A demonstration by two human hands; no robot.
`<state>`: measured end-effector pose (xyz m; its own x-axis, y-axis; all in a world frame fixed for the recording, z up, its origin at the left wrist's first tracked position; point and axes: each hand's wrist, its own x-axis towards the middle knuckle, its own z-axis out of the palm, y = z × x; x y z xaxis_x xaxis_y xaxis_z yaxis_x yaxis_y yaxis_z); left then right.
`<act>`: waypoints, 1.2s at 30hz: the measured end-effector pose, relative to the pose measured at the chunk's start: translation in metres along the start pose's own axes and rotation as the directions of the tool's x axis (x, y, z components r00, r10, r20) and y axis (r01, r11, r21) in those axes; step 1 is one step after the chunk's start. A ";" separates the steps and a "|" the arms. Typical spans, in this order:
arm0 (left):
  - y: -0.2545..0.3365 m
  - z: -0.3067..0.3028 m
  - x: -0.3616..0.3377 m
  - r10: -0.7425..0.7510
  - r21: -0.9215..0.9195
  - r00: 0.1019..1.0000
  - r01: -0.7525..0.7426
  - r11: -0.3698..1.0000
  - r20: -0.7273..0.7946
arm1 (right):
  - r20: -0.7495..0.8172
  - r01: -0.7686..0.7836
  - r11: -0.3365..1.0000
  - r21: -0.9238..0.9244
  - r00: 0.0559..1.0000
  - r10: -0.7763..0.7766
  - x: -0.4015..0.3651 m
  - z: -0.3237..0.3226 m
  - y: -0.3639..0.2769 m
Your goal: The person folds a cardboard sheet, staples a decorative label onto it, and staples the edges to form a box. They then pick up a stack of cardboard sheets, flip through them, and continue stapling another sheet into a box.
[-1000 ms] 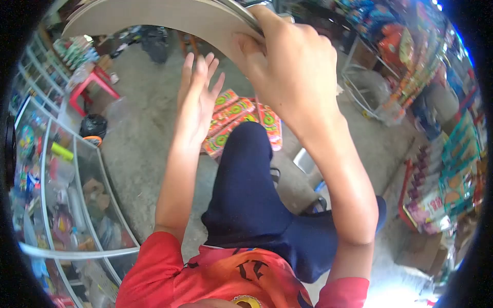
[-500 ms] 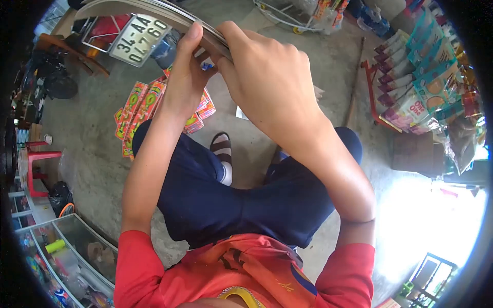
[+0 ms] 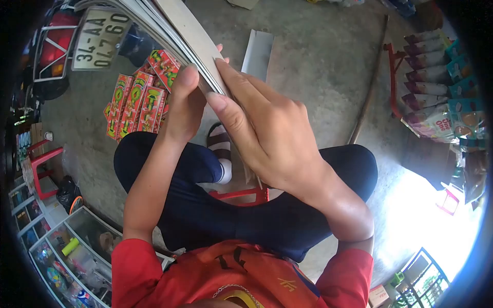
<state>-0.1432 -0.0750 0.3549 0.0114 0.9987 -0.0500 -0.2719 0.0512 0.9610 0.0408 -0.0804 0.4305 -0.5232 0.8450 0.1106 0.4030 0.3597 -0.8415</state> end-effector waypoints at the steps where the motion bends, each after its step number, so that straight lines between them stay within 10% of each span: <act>1: -0.002 0.002 0.001 -0.018 0.034 1.000 0.018 0.999 0.009 | 0.005 -0.021 1.000 0.006 1.000 0.021 0.000 0.000 0.004; 36: 0.006 0.019 -0.009 -0.164 0.018 0.983 0.166 0.986 -0.081 | -0.001 -0.070 0.983 0.172 0.997 0.071 -0.007 0.000 0.041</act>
<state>-0.1264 -0.0834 0.3666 -0.0226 0.9732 -0.2288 -0.2488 0.2162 0.9441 0.0614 -0.0715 0.3954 -0.4927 0.8687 0.0505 0.3034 0.2259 -0.9257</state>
